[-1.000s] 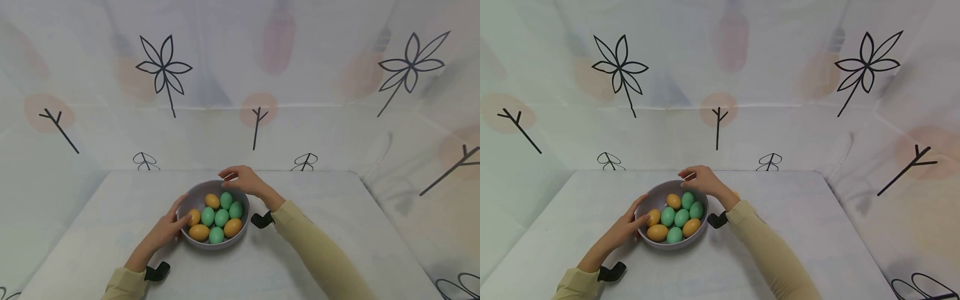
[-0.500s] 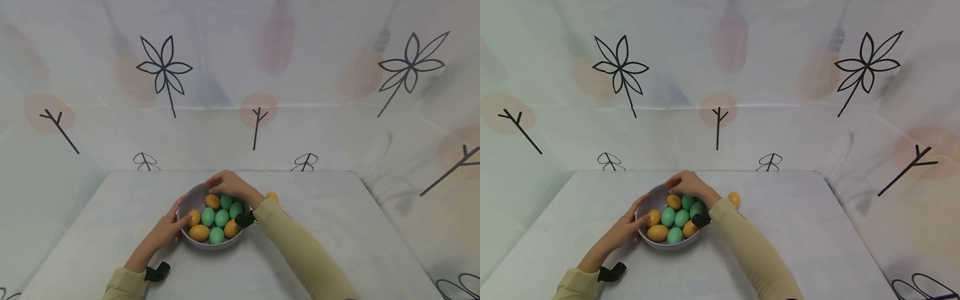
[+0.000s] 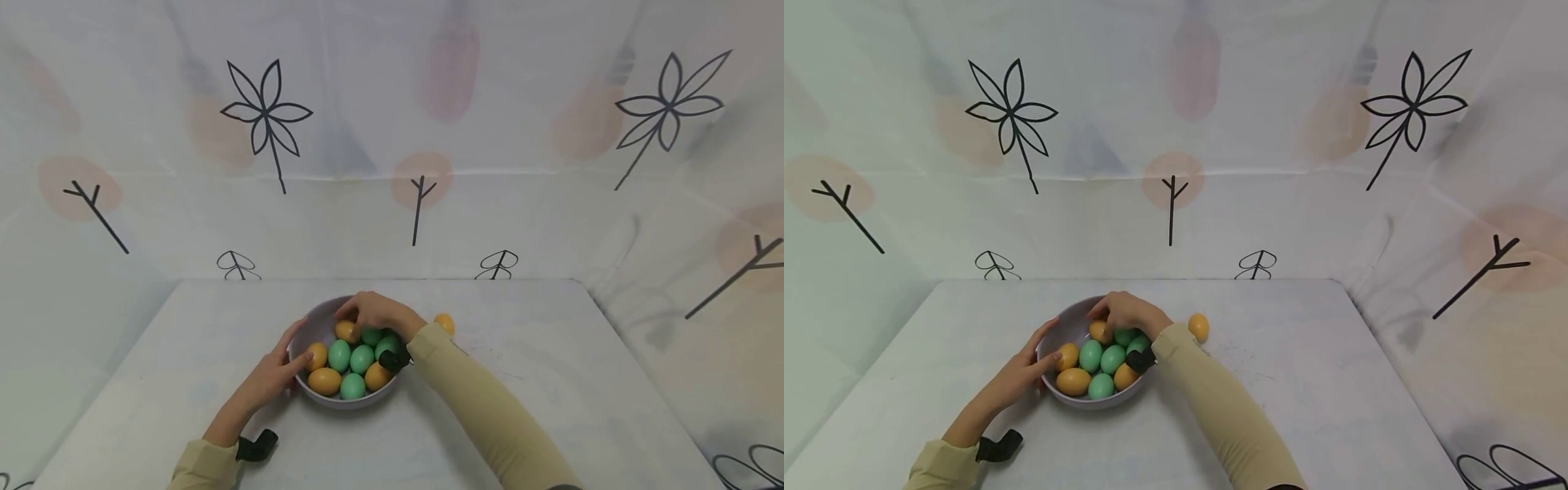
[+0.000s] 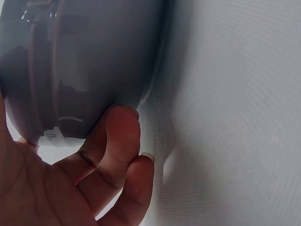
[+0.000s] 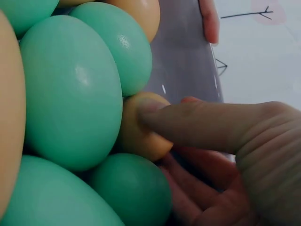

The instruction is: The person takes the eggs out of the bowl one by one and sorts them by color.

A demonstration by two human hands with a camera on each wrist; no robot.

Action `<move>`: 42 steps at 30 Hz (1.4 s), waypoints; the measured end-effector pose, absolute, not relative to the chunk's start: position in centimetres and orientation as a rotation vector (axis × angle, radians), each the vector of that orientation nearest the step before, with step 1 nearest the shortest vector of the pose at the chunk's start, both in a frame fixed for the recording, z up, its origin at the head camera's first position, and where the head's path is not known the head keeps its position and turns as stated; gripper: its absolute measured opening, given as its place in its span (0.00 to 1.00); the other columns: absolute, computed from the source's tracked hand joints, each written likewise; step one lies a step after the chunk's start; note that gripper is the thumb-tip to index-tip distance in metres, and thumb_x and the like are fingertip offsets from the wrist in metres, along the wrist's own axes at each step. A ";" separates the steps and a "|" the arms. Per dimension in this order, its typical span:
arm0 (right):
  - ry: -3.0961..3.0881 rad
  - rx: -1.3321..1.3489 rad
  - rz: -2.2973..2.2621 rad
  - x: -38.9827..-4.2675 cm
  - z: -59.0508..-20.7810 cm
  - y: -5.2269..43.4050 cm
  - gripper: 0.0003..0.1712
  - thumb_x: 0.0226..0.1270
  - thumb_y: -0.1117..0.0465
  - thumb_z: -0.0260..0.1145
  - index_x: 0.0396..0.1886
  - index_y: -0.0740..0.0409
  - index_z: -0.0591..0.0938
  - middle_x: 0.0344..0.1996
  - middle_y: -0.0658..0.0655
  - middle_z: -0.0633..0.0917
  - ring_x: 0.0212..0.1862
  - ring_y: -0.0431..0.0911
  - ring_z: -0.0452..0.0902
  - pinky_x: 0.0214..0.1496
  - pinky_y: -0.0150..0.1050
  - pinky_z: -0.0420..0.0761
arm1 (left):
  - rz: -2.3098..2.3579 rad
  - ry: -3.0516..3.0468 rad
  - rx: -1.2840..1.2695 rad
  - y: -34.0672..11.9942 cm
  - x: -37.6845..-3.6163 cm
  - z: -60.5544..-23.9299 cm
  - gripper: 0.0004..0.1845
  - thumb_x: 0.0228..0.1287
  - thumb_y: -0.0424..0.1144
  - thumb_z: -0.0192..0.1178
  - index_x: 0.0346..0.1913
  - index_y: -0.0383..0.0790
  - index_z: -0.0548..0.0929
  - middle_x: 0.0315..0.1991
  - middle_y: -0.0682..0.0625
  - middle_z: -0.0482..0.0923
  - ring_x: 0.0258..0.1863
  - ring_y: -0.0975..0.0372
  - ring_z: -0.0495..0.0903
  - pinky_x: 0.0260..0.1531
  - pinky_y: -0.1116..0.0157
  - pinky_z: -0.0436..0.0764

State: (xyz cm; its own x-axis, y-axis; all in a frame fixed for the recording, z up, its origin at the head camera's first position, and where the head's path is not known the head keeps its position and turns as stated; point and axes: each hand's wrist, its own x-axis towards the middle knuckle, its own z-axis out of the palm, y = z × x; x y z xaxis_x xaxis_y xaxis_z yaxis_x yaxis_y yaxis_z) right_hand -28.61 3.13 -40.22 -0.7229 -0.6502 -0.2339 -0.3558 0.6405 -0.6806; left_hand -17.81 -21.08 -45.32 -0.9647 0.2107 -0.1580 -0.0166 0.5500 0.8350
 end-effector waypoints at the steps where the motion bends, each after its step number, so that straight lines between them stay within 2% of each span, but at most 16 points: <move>1: 2.401 -0.789 -0.828 -28.6 -40.3 3.1 0.29 0.54 0.68 0.76 0.58 0.47 0.85 0.53 0.48 0.83 0.52 0.41 0.76 0.57 0.39 0.73 | 1.377 2.547 0.161 -21.1 -17.8 -45.3 0.38 0.73 0.56 0.55 0.79 0.64 0.49 0.26 0.44 0.73 0.25 0.55 0.74 0.30 0.59 0.72; 10: 2.437 -0.834 -0.743 -28.5 -40.6 3.2 0.28 0.56 0.68 0.75 0.57 0.44 0.85 0.57 0.47 0.81 0.56 0.41 0.74 0.60 0.40 0.72 | 1.384 2.545 0.176 -21.1 -17.8 -45.3 0.38 0.73 0.56 0.55 0.79 0.61 0.50 0.26 0.44 0.73 0.25 0.54 0.74 0.30 0.59 0.72; 26: 2.423 -0.896 -0.797 -28.1 -40.2 2.9 0.28 0.53 0.70 0.74 0.56 0.49 0.85 0.51 0.46 0.81 0.48 0.40 0.75 0.51 0.35 0.75 | 1.368 2.558 0.189 -21.1 -17.8 -45.3 0.37 0.74 0.55 0.54 0.79 0.62 0.49 0.25 0.44 0.73 0.24 0.54 0.75 0.29 0.60 0.73; 42: 2.353 -0.912 -1.023 -27.9 -39.3 4.1 0.30 0.54 0.69 0.72 0.59 0.48 0.83 0.57 0.47 0.80 0.58 0.42 0.74 0.59 0.40 0.73 | 1.381 2.564 0.217 -21.2 -17.8 -45.4 0.37 0.73 0.55 0.55 0.78 0.65 0.50 0.25 0.44 0.74 0.23 0.55 0.75 0.28 0.60 0.72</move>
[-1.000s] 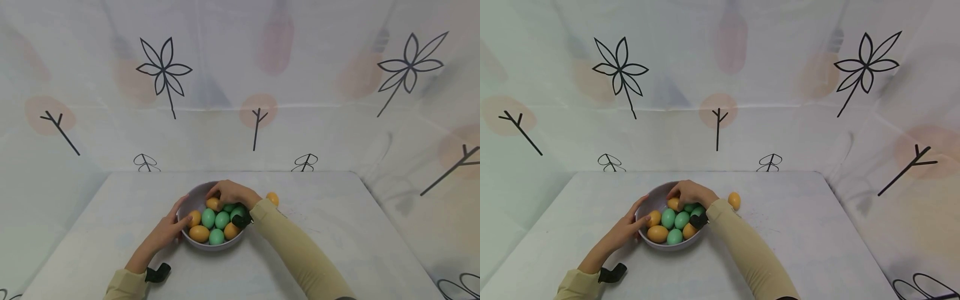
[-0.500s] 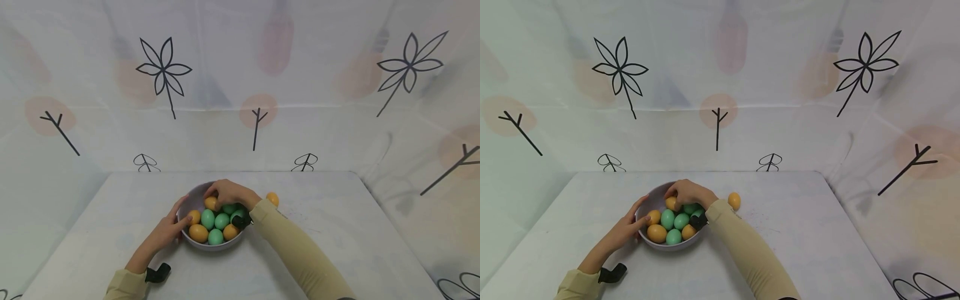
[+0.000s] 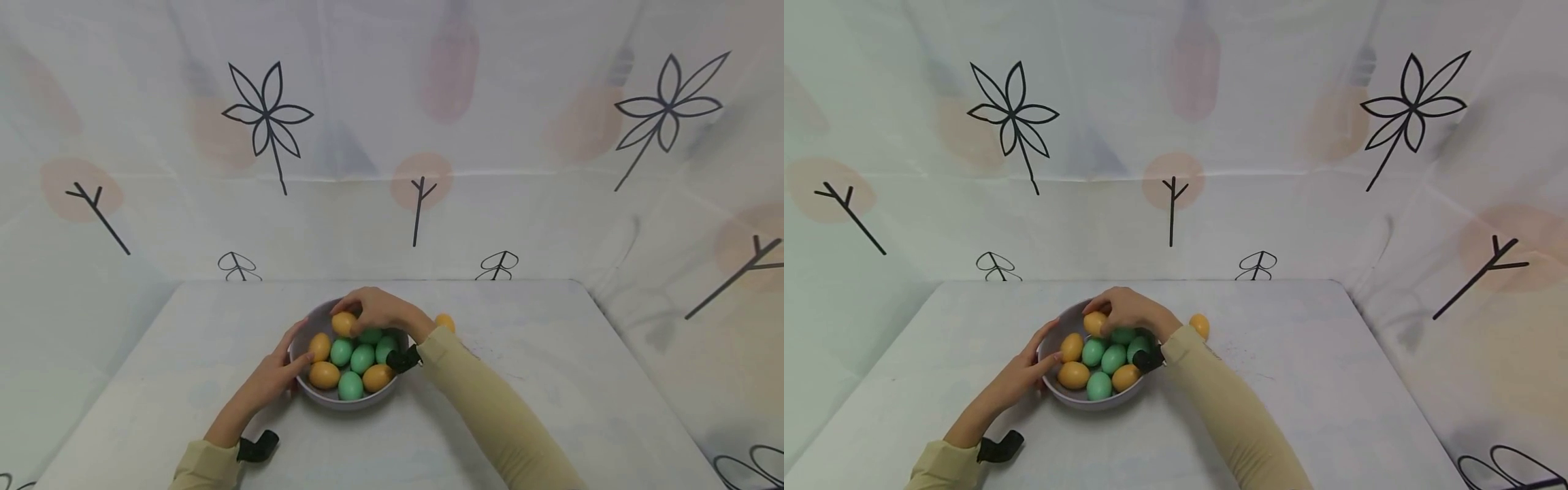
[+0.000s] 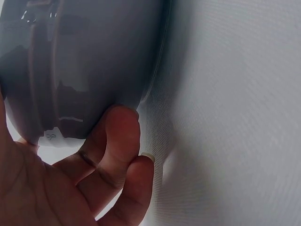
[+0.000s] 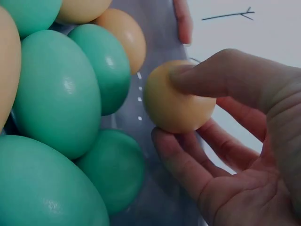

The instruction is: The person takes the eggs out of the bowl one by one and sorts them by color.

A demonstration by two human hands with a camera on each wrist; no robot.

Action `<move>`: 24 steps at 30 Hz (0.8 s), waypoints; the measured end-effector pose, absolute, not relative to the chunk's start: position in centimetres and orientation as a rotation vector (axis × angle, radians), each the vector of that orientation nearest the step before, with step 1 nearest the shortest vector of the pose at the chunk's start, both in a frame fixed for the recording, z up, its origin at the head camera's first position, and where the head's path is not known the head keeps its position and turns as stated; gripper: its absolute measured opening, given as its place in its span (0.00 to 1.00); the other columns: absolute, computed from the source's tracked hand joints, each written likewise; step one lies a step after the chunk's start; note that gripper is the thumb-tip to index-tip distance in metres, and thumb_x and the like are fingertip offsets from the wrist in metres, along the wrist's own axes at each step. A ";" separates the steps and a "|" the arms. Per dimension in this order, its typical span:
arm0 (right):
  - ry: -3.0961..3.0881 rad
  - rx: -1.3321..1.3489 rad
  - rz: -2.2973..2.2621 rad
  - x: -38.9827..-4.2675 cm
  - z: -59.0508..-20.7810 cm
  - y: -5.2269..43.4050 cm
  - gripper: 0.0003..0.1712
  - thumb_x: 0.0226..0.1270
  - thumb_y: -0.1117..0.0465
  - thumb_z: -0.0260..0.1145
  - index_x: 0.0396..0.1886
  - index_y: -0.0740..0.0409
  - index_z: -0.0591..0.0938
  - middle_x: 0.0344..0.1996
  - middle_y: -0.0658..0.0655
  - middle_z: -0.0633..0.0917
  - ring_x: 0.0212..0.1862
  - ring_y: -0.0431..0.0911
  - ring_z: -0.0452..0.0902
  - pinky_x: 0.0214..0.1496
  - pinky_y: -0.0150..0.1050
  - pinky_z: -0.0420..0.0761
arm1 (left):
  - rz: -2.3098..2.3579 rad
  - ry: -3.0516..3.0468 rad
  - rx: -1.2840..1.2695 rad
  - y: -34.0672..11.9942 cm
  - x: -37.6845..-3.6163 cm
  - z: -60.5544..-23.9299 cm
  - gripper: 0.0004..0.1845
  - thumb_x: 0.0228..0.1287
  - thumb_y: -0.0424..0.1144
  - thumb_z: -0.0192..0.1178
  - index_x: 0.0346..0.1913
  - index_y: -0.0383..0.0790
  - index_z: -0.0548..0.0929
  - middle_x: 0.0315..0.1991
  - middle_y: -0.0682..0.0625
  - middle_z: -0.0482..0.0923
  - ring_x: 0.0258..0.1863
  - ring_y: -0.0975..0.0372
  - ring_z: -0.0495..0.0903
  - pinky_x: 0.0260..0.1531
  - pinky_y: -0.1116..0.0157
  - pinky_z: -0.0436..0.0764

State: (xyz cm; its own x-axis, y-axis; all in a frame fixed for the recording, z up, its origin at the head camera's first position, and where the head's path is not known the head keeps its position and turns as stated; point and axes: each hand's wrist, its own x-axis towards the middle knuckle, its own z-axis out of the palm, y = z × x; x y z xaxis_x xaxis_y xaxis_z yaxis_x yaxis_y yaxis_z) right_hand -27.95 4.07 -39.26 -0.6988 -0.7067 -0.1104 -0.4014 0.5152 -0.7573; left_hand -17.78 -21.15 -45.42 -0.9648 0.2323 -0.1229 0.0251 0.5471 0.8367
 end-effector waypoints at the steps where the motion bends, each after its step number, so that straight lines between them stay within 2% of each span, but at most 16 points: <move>1: 2.341 -0.915 -1.042 -27.9 -39.2 4.2 0.30 0.54 0.69 0.72 0.59 0.48 0.83 0.57 0.46 0.80 0.59 0.42 0.74 0.59 0.40 0.73 | 1.380 2.567 0.217 -21.1 -17.8 -45.5 0.37 0.73 0.55 0.55 0.78 0.64 0.50 0.25 0.44 0.74 0.23 0.55 0.74 0.27 0.60 0.72; 17: 2.264 -1.002 -1.297 -26.8 -37.5 7.5 0.30 0.58 0.67 0.71 0.62 0.53 0.81 0.60 0.48 0.79 0.64 0.48 0.71 0.67 0.48 0.66 | 1.396 2.564 0.210 -21.1 -17.8 -45.6 0.36 0.73 0.54 0.55 0.78 0.66 0.51 0.25 0.43 0.73 0.23 0.54 0.74 0.27 0.60 0.73; 24: 2.237 -0.971 -1.411 -26.3 -37.7 9.3 0.29 0.59 0.67 0.72 0.63 0.57 0.79 0.60 0.53 0.78 0.65 0.50 0.71 0.63 0.46 0.72 | 1.384 2.577 0.224 -21.2 -17.8 -45.7 0.37 0.73 0.53 0.55 0.78 0.65 0.50 0.25 0.43 0.73 0.22 0.55 0.75 0.27 0.60 0.72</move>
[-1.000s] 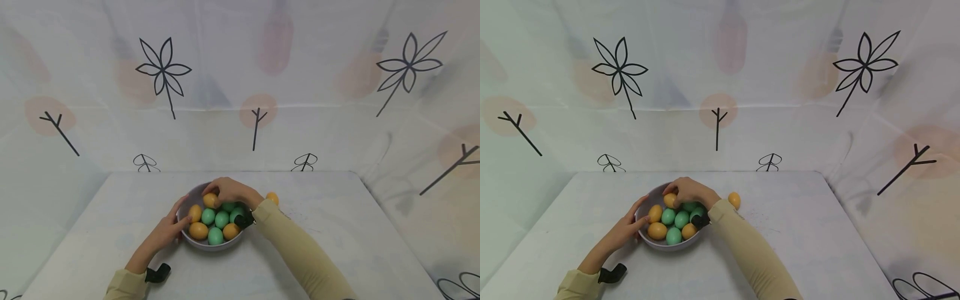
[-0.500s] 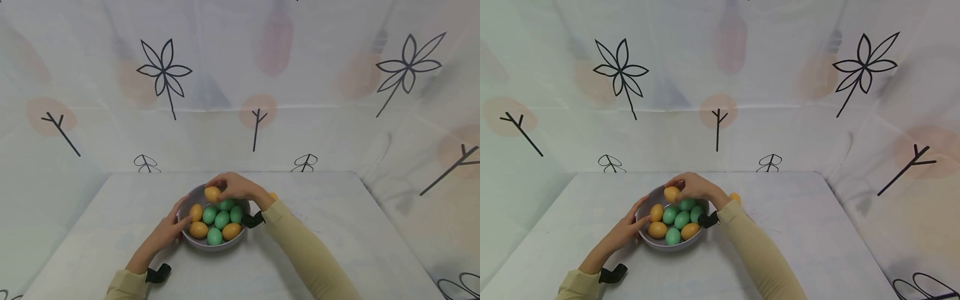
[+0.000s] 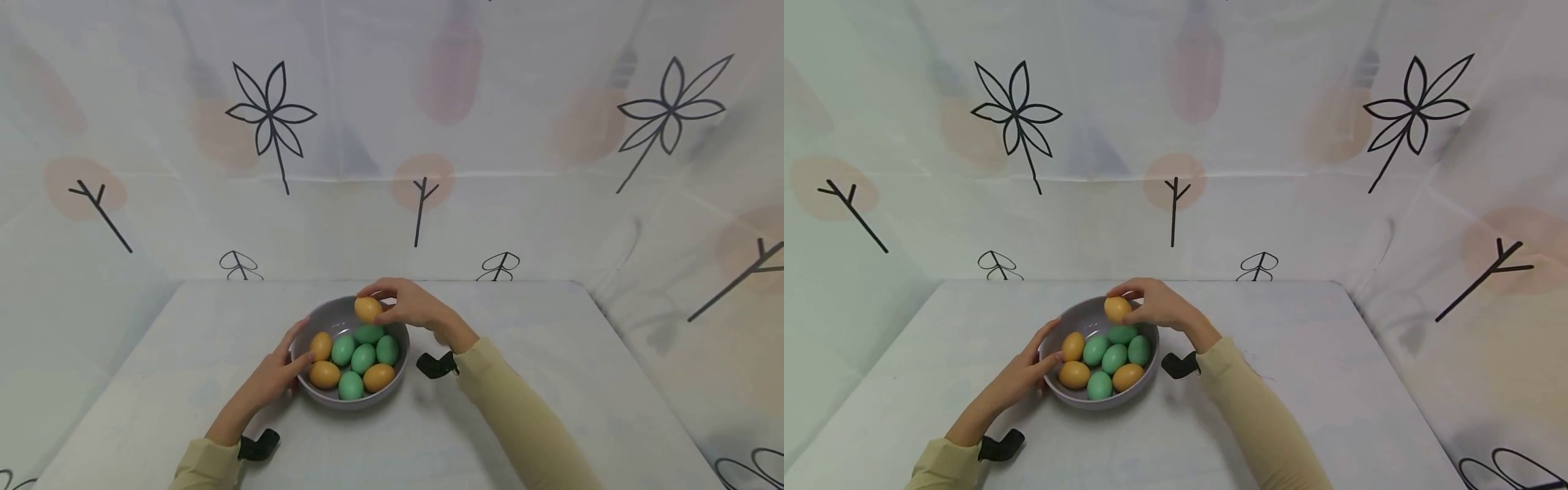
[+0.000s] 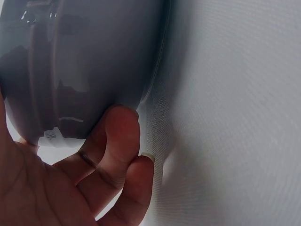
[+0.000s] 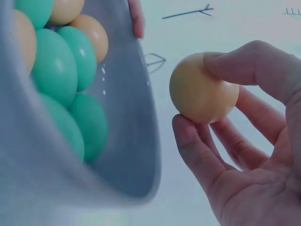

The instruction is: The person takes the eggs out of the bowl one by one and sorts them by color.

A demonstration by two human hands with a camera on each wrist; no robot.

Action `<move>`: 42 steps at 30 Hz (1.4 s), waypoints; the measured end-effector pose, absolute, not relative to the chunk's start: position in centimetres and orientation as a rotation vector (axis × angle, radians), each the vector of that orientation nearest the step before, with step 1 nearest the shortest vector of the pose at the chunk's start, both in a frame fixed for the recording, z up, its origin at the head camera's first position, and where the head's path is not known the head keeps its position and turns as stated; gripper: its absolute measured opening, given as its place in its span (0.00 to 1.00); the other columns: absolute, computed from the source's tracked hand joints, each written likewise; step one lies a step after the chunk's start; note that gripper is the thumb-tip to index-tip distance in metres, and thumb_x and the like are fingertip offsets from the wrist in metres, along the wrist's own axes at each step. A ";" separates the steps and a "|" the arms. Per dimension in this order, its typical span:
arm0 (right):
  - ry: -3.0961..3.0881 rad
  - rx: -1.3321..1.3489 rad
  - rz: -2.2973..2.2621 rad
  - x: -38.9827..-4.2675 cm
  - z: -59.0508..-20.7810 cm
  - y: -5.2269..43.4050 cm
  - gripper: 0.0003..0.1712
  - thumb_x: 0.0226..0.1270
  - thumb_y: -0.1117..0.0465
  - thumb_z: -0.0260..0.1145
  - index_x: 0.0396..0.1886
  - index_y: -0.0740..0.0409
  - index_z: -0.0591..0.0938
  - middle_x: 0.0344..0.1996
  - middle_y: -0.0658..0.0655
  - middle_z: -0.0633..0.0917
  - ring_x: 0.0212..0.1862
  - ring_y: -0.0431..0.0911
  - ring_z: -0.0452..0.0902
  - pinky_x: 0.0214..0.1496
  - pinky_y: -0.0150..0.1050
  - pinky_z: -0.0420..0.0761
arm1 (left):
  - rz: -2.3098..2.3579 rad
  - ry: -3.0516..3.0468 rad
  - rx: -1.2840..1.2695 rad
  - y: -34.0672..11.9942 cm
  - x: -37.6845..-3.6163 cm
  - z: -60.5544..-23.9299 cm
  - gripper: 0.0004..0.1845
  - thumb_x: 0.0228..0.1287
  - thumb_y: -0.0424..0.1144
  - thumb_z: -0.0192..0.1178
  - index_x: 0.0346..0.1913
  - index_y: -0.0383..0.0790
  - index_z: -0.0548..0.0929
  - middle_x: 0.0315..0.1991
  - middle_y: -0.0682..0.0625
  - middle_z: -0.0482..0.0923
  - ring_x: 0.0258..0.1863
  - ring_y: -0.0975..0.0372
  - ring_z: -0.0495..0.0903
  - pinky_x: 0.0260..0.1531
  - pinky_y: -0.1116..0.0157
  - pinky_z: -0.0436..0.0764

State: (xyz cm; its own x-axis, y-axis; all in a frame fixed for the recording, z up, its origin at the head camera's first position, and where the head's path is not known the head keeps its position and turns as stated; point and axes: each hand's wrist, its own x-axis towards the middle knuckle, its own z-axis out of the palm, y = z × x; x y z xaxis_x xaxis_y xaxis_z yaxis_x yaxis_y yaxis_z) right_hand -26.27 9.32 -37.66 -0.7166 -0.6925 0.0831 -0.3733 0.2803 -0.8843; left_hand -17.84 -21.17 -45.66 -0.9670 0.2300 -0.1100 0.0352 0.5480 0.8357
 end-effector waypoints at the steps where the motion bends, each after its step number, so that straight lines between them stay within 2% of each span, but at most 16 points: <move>1: 2.248 -0.967 -1.415 -26.2 -37.7 9.6 0.29 0.60 0.66 0.72 0.63 0.56 0.79 0.61 0.53 0.78 0.65 0.51 0.71 0.63 0.46 0.72 | 1.383 2.579 0.225 -21.2 -17.8 -45.7 0.37 0.73 0.53 0.55 0.78 0.65 0.50 0.25 0.44 0.73 0.22 0.55 0.75 0.27 0.60 0.72; 7: 2.312 -0.883 -1.449 -25.7 -38.3 11.6 0.29 0.60 0.65 0.72 0.63 0.52 0.79 0.61 0.50 0.78 0.65 0.50 0.71 0.63 0.50 0.71 | 1.382 2.580 0.227 -21.3 -17.8 -45.7 0.37 0.73 0.54 0.55 0.78 0.64 0.50 0.25 0.44 0.73 0.23 0.55 0.75 0.27 0.60 0.72; 13: 2.321 -0.739 -1.560 -25.3 -38.9 13.9 0.30 0.59 0.68 0.73 0.63 0.56 0.79 0.63 0.54 0.77 0.66 0.52 0.70 0.61 0.49 0.73 | 1.382 2.580 0.226 -21.3 -17.8 -45.7 0.37 0.73 0.54 0.55 0.78 0.65 0.50 0.24 0.44 0.73 0.22 0.55 0.74 0.27 0.61 0.72; 27: 2.434 -0.530 -1.632 -24.5 -41.3 20.6 0.32 0.61 0.67 0.72 0.66 0.58 0.77 0.65 0.60 0.74 0.67 0.60 0.67 0.62 0.53 0.72 | 1.373 2.588 0.229 -21.3 -17.7 -45.6 0.37 0.74 0.53 0.55 0.79 0.64 0.50 0.24 0.43 0.73 0.23 0.55 0.74 0.27 0.61 0.72; 35: 2.546 -0.320 -1.577 -24.2 -43.4 24.4 0.33 0.64 0.63 0.72 0.68 0.58 0.74 0.68 0.60 0.71 0.70 0.62 0.62 0.64 0.60 0.67 | 1.388 2.574 0.227 -21.3 -17.9 -45.7 0.37 0.73 0.54 0.55 0.78 0.65 0.51 0.24 0.43 0.73 0.23 0.55 0.74 0.27 0.60 0.72; 42: 2.571 -0.216 -1.501 -23.7 -45.0 25.9 0.34 0.64 0.60 0.71 0.69 0.58 0.73 0.69 0.64 0.69 0.70 0.63 0.62 0.65 0.61 0.66 | 1.377 2.583 0.221 -21.3 -17.9 -45.8 0.37 0.73 0.53 0.55 0.78 0.65 0.50 0.24 0.43 0.73 0.23 0.55 0.74 0.28 0.61 0.72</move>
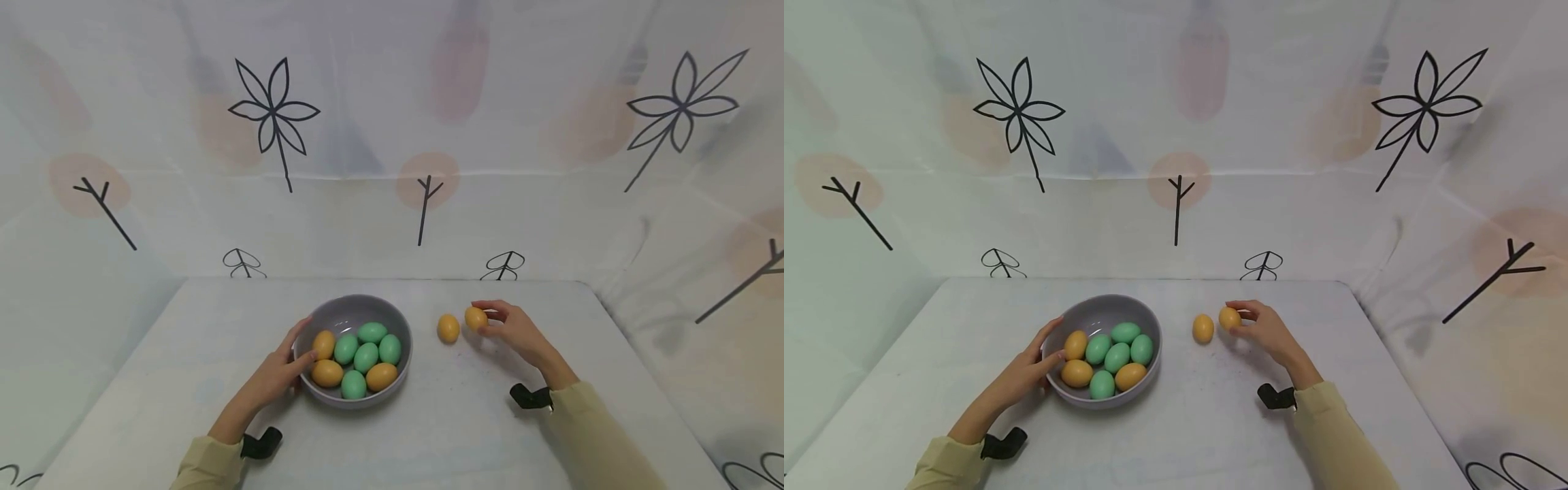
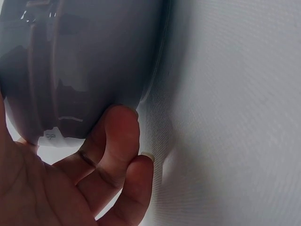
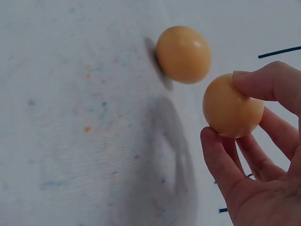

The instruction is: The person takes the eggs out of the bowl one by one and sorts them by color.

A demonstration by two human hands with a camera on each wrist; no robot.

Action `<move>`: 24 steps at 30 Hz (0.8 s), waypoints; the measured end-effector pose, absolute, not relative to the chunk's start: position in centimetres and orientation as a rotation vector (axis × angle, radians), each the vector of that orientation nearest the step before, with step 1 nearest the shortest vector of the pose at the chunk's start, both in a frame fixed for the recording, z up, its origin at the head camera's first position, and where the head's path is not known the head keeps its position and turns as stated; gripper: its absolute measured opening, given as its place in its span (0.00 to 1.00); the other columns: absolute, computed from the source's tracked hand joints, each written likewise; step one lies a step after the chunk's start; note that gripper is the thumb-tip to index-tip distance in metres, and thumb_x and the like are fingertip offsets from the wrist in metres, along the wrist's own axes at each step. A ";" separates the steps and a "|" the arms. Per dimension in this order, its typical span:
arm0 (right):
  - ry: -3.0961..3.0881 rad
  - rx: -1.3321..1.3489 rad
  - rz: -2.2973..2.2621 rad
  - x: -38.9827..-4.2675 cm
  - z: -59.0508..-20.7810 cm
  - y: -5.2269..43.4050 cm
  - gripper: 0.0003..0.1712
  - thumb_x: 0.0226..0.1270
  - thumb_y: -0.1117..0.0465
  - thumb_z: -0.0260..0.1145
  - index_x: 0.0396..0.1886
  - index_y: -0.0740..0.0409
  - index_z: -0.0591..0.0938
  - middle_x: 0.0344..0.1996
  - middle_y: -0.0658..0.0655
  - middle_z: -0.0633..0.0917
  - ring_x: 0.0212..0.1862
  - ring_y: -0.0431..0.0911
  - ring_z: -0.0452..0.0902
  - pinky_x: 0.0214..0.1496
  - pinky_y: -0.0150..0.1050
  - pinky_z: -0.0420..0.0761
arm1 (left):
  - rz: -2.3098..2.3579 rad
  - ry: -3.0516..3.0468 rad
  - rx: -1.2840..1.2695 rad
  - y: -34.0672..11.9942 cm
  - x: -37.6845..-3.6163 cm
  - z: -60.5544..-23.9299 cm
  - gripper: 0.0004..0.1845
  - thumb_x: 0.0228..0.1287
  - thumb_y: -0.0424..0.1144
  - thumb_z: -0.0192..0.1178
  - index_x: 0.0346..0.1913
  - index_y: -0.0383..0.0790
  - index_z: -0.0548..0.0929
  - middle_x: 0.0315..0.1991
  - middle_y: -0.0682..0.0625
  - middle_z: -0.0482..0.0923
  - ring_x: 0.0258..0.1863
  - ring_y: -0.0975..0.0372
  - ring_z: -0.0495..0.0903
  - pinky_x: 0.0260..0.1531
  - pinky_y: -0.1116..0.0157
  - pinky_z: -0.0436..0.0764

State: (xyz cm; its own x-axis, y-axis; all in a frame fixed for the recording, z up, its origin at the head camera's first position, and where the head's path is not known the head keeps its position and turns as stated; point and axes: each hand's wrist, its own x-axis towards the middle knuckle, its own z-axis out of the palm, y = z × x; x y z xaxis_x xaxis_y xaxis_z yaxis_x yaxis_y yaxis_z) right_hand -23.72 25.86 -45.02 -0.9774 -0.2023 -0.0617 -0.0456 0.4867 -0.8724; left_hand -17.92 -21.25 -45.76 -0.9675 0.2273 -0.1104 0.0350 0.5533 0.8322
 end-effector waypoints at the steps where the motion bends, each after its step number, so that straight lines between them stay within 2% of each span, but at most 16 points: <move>1: 2.573 -0.192 -1.491 -23.7 -45.2 25.9 0.33 0.63 0.60 0.72 0.68 0.58 0.74 0.69 0.64 0.70 0.70 0.63 0.63 0.65 0.61 0.66 | 1.376 2.583 0.220 -21.2 -17.9 -45.7 0.37 0.73 0.54 0.55 0.78 0.64 0.50 0.24 0.43 0.73 0.23 0.55 0.74 0.28 0.60 0.72; 13: 2.524 -0.171 -1.492 -23.7 -46.5 25.7 0.34 0.61 0.62 0.74 0.67 0.60 0.75 0.66 0.66 0.73 0.68 0.63 0.66 0.65 0.59 0.66 | 1.361 2.589 0.195 -21.2 -17.9 -45.6 0.37 0.73 0.55 0.55 0.78 0.66 0.50 0.24 0.45 0.74 0.23 0.55 0.74 0.27 0.60 0.71; 24: 2.573 -0.209 -1.401 -23.7 -46.6 25.7 0.34 0.63 0.56 0.73 0.68 0.58 0.75 0.68 0.65 0.72 0.69 0.64 0.65 0.65 0.61 0.65 | 1.387 2.585 0.227 -21.3 -17.8 -45.8 0.37 0.73 0.55 0.55 0.78 0.65 0.50 0.23 0.43 0.73 0.23 0.55 0.74 0.28 0.60 0.73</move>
State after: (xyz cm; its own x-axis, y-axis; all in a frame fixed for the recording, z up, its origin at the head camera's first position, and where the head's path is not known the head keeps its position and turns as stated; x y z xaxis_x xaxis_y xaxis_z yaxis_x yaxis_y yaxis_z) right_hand -23.74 25.74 -46.56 -0.9692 -0.2203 -0.1101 -0.0270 0.5397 -0.8414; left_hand -17.82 -21.32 -45.77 -0.9685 0.2274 -0.1019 0.0407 0.5481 0.8354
